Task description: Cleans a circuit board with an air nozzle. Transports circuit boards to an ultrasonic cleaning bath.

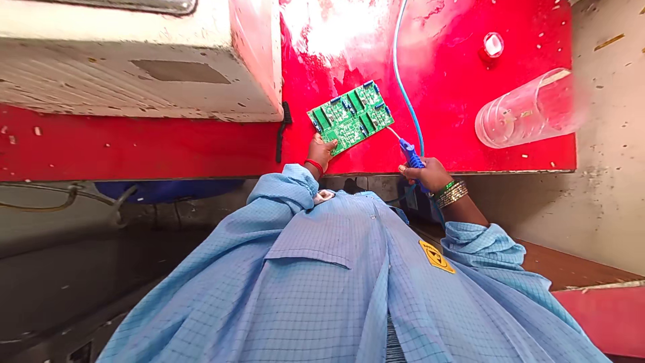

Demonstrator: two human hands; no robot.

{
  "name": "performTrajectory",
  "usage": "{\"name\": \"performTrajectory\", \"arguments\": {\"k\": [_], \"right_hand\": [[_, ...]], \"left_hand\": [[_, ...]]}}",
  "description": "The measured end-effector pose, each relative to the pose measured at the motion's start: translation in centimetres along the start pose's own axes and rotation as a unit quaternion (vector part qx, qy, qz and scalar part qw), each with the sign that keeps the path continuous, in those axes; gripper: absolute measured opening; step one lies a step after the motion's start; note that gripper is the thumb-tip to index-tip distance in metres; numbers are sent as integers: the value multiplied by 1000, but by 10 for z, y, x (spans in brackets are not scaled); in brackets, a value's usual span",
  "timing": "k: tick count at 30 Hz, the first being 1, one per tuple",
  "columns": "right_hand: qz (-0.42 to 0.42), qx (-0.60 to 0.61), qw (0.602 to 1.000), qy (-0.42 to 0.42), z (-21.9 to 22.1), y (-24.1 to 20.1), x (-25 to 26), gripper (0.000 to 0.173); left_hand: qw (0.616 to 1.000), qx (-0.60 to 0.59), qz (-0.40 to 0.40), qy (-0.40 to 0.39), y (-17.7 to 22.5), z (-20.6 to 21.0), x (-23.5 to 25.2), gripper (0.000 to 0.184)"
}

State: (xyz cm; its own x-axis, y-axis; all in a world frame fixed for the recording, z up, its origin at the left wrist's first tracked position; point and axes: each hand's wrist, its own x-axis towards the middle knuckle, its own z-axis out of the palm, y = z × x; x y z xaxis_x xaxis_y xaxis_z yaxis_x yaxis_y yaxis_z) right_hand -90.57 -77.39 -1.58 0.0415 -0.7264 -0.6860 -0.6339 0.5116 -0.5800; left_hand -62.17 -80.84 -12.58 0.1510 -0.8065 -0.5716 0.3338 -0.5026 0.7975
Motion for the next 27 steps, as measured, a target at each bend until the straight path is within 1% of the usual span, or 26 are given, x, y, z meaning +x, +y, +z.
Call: {"name": "performTrajectory", "arguments": {"k": [3,7,9,13,15,17,19,23,27], "right_hand": [[-14,-22,999,-25,8,5,-12,32],[-19,-51,997,-56,17,-5,-24,35],[-23,-53,997,-52,17,-6,-22,37],[-30,-30,999,-7,6,0,-5,37],[-24,-21,999,7,2,1,-3,35],[-21,-20,1000,2,4,2,-3,34],[-23,-29,999,-21,12,2,-7,36],[-28,-56,996,-59,26,-11,-17,36],[-37,-44,998,-30,24,-11,0,38]], "left_hand": [[1000,-1,-3,3,1,1,-1,54],[1000,-3,-2,1,1,1,-2,56],[1000,0,0,2,1,1,-1,54],[1000,6,0,6,-1,0,1,54],[1000,7,1,4,-2,0,1,54],[1000,11,0,2,-1,0,0,55],[1000,10,-2,3,1,1,-1,55],[1000,7,-3,3,1,1,0,56],[1000,7,2,5,0,1,0,55]]}}
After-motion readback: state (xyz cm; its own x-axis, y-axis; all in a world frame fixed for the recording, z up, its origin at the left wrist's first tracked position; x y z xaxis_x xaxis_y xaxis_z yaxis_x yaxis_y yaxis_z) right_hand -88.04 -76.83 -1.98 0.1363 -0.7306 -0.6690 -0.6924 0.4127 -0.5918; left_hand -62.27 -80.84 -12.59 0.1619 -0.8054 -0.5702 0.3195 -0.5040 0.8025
